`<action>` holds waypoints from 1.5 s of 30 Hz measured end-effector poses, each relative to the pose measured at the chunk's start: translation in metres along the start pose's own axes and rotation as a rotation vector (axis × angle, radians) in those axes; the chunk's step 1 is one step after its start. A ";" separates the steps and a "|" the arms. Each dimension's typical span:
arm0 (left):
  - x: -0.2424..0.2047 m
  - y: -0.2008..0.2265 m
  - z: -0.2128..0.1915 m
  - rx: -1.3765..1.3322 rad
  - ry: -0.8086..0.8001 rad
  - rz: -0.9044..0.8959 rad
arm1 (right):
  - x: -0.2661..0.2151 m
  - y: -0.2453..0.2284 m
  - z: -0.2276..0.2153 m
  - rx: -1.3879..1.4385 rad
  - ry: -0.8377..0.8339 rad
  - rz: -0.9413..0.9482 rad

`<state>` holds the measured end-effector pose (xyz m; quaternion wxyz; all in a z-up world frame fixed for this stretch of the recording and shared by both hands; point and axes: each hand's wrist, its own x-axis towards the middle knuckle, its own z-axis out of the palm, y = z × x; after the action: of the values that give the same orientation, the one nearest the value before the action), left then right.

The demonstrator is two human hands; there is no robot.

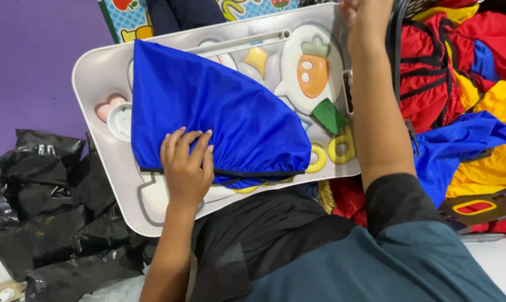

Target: Folding a blue fabric cover and cleaning it by repeatedly wiping it with a sponge on a tray.

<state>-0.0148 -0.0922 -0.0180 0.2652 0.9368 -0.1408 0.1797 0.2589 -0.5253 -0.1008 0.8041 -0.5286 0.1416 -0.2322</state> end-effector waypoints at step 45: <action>-0.022 0.053 0.070 -0.061 -0.162 0.280 | -0.333 -0.101 0.010 -0.376 -0.216 0.271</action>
<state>-0.0352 -0.1707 -0.0591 0.2539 0.9108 -0.2965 0.1345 -0.0428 -0.3765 -0.0101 0.7260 -0.6667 0.1651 -0.0341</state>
